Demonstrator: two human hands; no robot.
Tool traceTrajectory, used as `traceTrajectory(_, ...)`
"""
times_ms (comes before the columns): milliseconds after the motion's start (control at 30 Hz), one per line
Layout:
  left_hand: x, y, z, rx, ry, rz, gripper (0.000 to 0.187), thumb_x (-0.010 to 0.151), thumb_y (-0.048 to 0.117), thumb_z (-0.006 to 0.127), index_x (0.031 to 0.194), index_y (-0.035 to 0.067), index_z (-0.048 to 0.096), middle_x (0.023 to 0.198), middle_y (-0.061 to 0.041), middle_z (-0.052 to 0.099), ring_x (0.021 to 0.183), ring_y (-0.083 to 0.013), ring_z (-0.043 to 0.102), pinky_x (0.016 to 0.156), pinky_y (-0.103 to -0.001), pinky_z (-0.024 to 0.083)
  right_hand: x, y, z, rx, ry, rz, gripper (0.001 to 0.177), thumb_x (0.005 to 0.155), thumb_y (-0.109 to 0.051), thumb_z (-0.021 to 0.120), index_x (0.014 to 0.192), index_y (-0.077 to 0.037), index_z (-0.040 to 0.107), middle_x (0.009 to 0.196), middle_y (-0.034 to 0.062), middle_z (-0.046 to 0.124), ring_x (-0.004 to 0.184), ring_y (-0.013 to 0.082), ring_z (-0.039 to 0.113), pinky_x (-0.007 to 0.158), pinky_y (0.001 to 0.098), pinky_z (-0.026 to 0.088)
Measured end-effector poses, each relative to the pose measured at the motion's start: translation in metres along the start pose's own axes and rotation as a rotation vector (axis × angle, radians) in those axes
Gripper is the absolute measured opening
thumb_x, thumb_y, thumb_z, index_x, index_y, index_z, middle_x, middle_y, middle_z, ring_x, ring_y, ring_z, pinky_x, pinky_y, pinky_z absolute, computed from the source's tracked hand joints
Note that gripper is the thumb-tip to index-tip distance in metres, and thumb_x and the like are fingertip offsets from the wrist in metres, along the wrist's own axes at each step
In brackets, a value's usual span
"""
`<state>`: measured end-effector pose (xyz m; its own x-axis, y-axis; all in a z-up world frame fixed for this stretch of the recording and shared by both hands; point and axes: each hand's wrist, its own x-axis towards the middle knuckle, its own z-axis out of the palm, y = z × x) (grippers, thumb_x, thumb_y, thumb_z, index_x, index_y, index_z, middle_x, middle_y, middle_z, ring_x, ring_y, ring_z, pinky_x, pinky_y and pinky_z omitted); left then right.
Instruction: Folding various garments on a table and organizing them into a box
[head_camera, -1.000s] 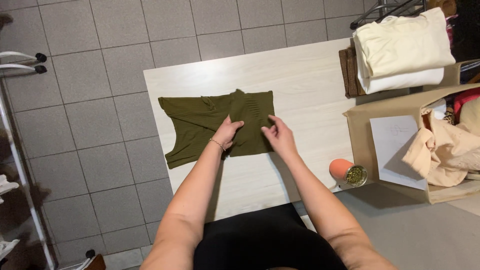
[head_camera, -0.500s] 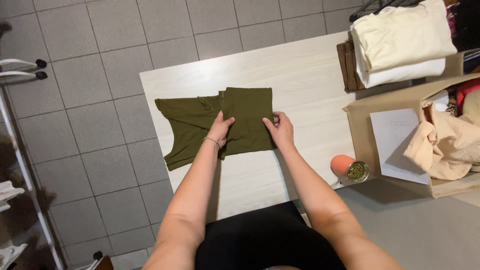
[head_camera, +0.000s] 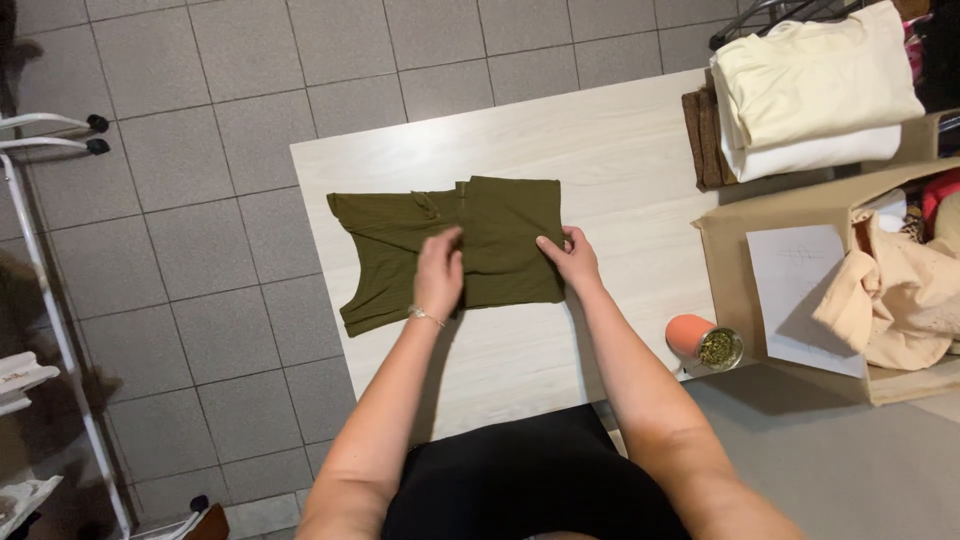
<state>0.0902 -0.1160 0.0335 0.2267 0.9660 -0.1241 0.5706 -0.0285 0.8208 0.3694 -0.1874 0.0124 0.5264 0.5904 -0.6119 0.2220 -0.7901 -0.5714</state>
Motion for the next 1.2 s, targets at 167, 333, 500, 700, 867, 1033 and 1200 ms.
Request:
traceTrajectory(167,-0.028,0.024,0.012,0.605,-0.500,0.276,0.060,0.109,0.042,0.052,0.167,0.036,0.035,0.179,0.002,0.021,0.166,-0.0323,0.013,0.132,-0.066,0.011,-0.020,-0.013,-0.008,-0.009,-0.033,0.049,0.075,0.083,-0.064,0.089,0.134,-0.015,0.063,0.112,0.0093,0.080,0.112,0.0292,0.075,0.096,0.0466,0.059)
traceTrajectory(333,-0.034,0.031,0.017,0.676,-0.583,0.233,0.074,0.106,0.057,0.053,0.171,0.036,0.025,0.182,0.001,0.006,0.167,-0.0348,0.001,0.131,-0.068,0.002,-0.010,0.002,0.002,0.145,-0.092,-0.026,0.057,0.093,-0.048,0.085,0.134,-0.014,0.065,0.114,0.0158,0.076,0.112,0.0312,0.070,0.096,0.0464,0.058)
traceTrajectory(500,-0.032,0.035,0.014,0.416,-0.650,0.173,0.072,0.106,0.067,0.047,0.169,0.038,0.030,0.179,0.002,0.019,0.166,-0.0374,0.011,0.131,-0.071,0.007,0.000,0.019,-0.010,0.616,-0.083,-0.039,0.051,0.093,-0.021,0.086,0.139,-0.013,0.066,0.114,0.0113,0.075,0.094,0.0259,0.076,0.072,0.0392,0.066)
traceTrajectory(700,-0.026,0.054,-0.051,-0.453,-0.510,-0.175,0.055,0.112,0.044,0.051,0.166,0.032,0.043,0.161,-0.006,0.056,0.150,-0.0353,0.048,0.123,-0.060,0.040,-0.100,-0.076,-0.032,0.405,0.020,-0.170,0.064,0.093,-0.024,0.084,0.151,-0.012,0.062,0.137,0.0222,0.070,0.127,0.0351,0.067,0.103,0.0493,0.057)
traceTrajectory(867,-0.019,0.030,-0.097,-1.140,-0.370,-0.449,0.084,0.103,0.071,0.049,0.169,0.019,0.035,0.163,-0.025,0.049,0.149,-0.0448,0.047,0.113,-0.061,0.047,-0.144,-0.105,0.051,0.199,-0.271,-0.469,0.067,0.096,-0.020,0.082,0.157,-0.019,0.056,0.107,0.0167,0.064,0.096,0.0278,0.074,0.087,0.0409,0.066)
traceTrajectory(1033,0.005,-0.067,-0.063,-0.783,-0.122,-0.651,0.077,0.097,0.044,0.079,0.159,0.015,0.043,0.151,-0.017,0.054,0.136,-0.0351,0.054,0.107,-0.056,0.052,-0.155,-0.072,0.131,0.106,-0.561,-0.536,0.098,0.086,-0.017,0.088,0.168,-0.014,0.034,0.108,0.0160,0.061,0.085,0.0270,0.075,0.073,0.0375,0.068)
traceTrajectory(1200,0.031,-0.074,-0.063,-0.560,-0.095,-0.498,0.059,0.097,0.016,0.078,0.152,0.023,0.059,0.132,-0.009,0.074,0.119,-0.0237,0.070,0.097,-0.044,0.063,-0.177,-0.062,0.129,-0.416,-0.523,-0.824,0.084,0.091,-0.027,0.081,0.164,-0.020,0.040,0.114,0.0121,0.057,0.104,0.0392,0.071,0.088,0.0512,0.064)
